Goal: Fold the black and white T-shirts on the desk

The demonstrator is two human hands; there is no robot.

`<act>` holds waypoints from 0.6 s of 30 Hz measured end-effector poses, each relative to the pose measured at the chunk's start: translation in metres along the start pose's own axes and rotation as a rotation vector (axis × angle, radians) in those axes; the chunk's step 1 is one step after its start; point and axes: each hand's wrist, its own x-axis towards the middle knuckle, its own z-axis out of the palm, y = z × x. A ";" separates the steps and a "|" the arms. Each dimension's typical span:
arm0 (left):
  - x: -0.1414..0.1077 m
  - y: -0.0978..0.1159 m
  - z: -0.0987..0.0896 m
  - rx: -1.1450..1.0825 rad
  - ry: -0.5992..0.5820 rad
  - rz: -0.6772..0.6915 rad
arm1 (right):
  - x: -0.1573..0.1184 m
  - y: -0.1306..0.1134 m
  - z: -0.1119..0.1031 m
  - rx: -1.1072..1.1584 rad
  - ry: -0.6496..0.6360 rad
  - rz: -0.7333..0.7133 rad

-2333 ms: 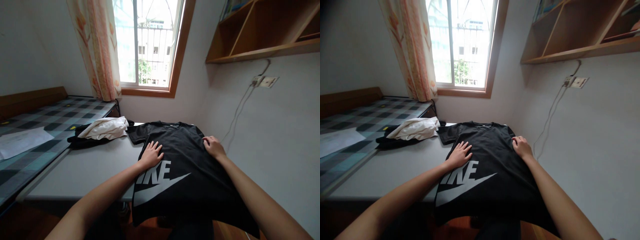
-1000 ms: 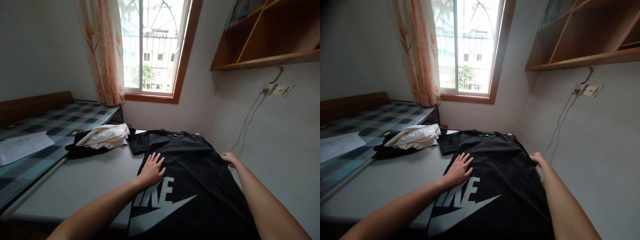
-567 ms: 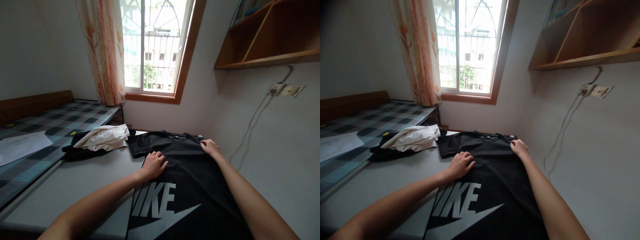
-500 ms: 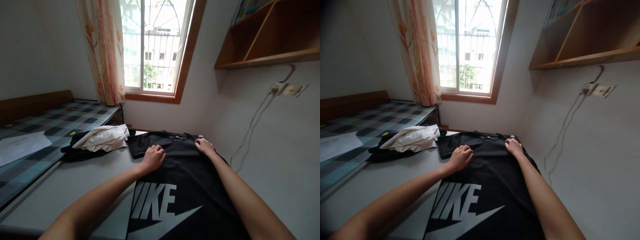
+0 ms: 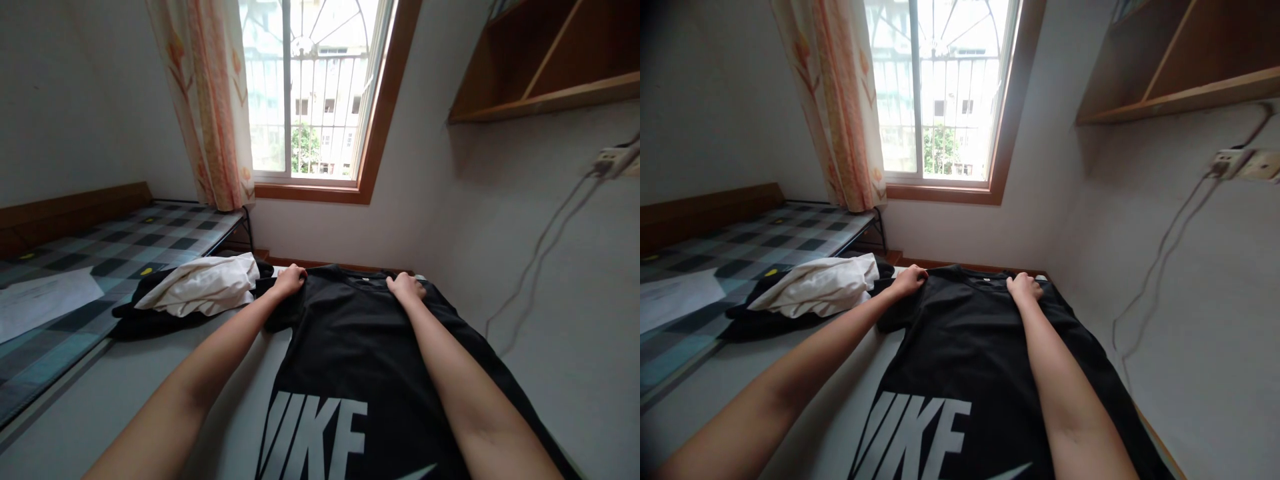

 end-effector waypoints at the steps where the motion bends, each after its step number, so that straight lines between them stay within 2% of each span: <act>1: 0.001 -0.002 0.002 -0.002 0.005 0.007 | 0.003 0.000 0.001 -0.019 -0.013 -0.019; 6: 0.005 -0.009 0.012 0.004 0.071 0.027 | 0.009 -0.005 0.003 -0.078 -0.037 -0.091; 10: 0.006 -0.014 0.014 0.071 0.133 0.076 | 0.011 -0.014 0.001 -0.055 0.104 -0.117; 13: 0.008 -0.016 0.013 0.124 0.113 0.035 | 0.013 -0.018 0.002 0.009 0.079 -0.071; 15: 0.007 -0.012 0.011 0.153 0.105 0.005 | 0.013 -0.019 0.006 0.050 0.010 -0.034; 18: -0.004 0.009 0.013 0.155 0.182 0.041 | 0.008 -0.017 0.011 0.100 -0.006 -0.041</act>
